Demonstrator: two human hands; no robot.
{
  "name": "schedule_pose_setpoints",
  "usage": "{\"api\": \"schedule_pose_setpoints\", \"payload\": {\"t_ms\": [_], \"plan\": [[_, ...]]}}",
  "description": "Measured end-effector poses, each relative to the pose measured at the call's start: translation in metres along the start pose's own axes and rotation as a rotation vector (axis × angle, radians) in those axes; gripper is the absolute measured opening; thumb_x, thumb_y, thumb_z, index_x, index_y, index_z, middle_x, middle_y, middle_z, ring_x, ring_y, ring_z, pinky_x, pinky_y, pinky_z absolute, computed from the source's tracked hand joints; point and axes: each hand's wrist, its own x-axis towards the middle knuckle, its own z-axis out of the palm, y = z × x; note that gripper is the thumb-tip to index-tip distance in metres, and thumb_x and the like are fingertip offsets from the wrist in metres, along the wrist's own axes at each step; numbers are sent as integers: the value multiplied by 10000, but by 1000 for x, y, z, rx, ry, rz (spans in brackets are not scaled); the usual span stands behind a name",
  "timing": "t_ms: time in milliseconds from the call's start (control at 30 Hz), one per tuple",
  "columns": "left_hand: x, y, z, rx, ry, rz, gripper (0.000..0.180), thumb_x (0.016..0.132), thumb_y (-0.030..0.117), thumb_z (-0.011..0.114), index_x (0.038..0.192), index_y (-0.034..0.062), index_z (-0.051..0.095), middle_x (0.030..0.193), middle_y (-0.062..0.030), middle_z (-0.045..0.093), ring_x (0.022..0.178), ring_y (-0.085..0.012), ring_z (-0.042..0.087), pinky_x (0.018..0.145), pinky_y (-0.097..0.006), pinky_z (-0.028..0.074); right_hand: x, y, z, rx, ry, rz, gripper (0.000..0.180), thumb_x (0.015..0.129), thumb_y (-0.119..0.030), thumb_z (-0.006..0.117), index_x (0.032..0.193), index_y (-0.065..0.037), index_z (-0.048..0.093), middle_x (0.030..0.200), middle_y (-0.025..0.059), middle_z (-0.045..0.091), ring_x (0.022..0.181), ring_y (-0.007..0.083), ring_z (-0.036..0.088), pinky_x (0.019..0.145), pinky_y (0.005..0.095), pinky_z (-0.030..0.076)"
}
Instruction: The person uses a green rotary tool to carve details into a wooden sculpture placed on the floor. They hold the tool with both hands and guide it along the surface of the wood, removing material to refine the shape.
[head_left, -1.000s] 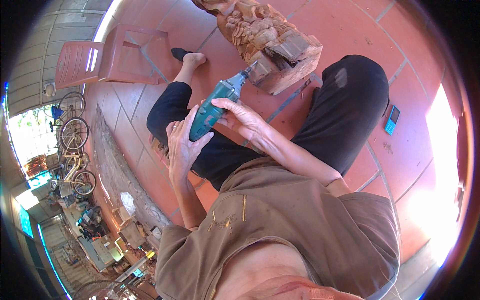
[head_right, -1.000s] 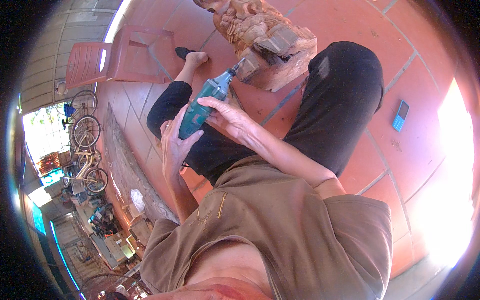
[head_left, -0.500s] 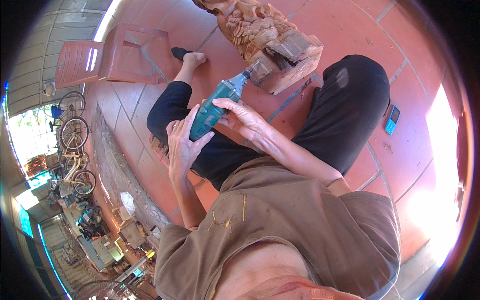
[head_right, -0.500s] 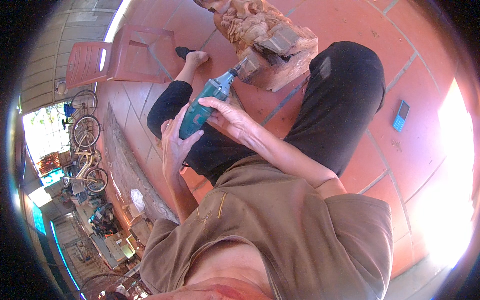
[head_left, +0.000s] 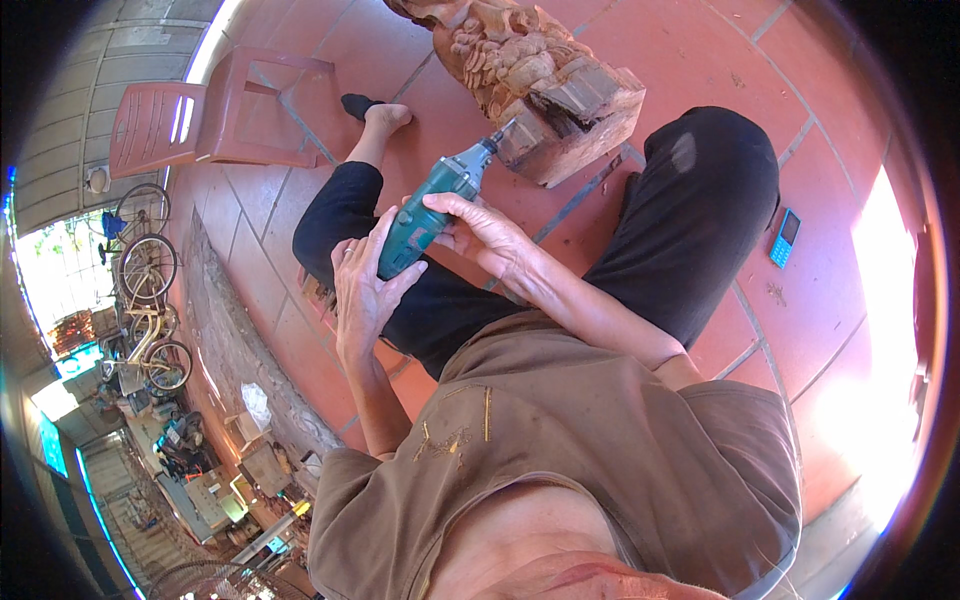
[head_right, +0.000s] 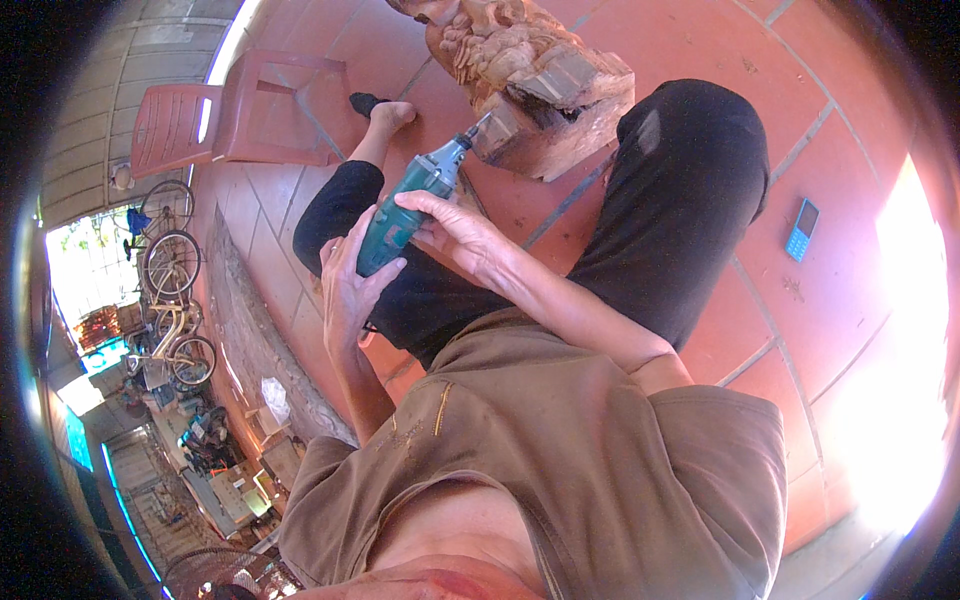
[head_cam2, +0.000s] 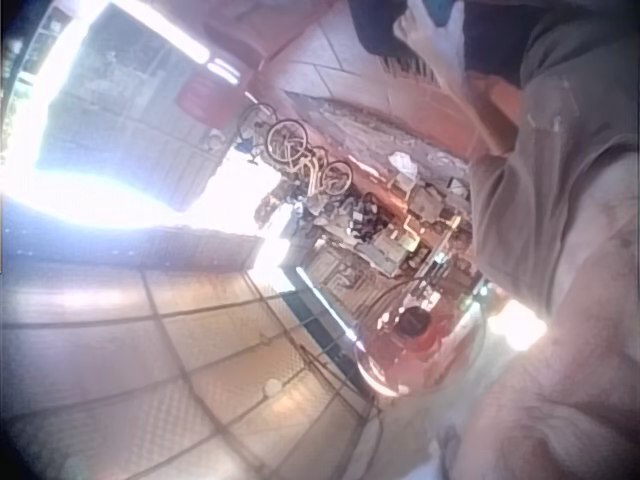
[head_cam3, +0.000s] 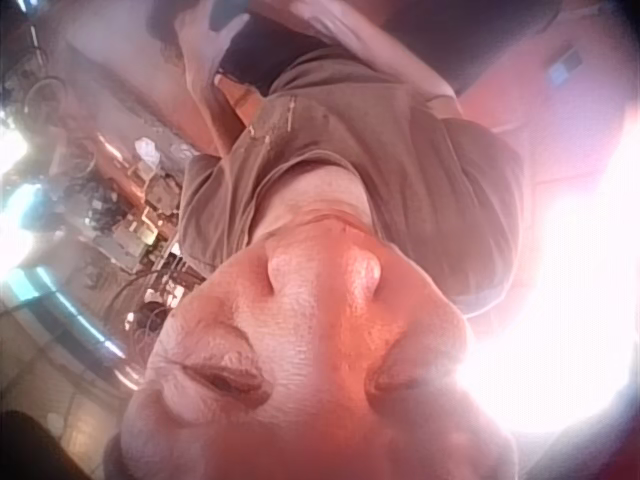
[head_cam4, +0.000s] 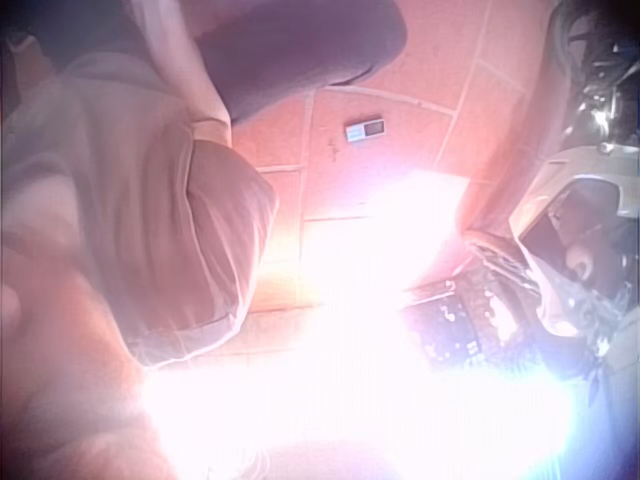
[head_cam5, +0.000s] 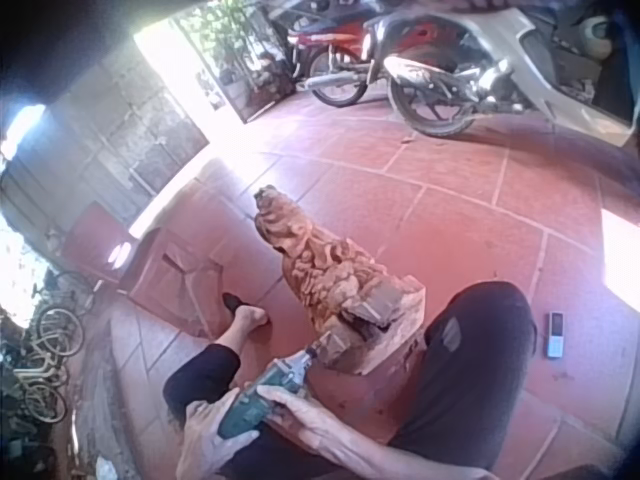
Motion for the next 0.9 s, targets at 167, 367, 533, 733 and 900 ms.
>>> {"api": "schedule_pose_setpoints", "payload": {"t_ms": [167,367,533,733,900], "plan": [[0,0,0,-3,4,7,810,644,174,859,1384,116,538,932,-115,681,832,-251,617,972,-412,390,-1,0,0,-7,-2,-11,364,865,-151,744,1177,-47,588,1202,113,662,1138,190,627,1073,372,455],[1,1,-2,-1,-11,-7,811,638,167,861,1380,114,540,939,-113,681,840,-254,617,975,-412,389,-4,-1,3,-2,-8,-10,378,866,-151,744,1187,-48,573,1212,119,656,1145,194,623,1080,378,450],[1,-1,-1,-15,-7,9,813,632,162,860,1379,114,541,948,-115,682,846,-257,616,979,-412,386,-2,0,0,-10,-10,-16,380,865,-155,745,1187,-48,574,1208,111,655,1148,191,619,1082,370,448],[1,-3,0,-24,-9,8,813,628,161,861,1376,113,546,954,-112,682,851,-254,614,977,-412,386,-6,-1,6,-17,-4,-25,388,867,-177,746,1193,-55,576,1203,102,654,1151,182,611,1088,362,438],[1,-1,-2,-26,-11,1,813,627,164,861,1376,113,548,968,-110,684,855,-250,612,976,-409,385,-8,-1,7,-23,1,-28,388,868,-185,745,1194,-60,575,1204,98,651,1150,180,609,1085,363,440]]}}
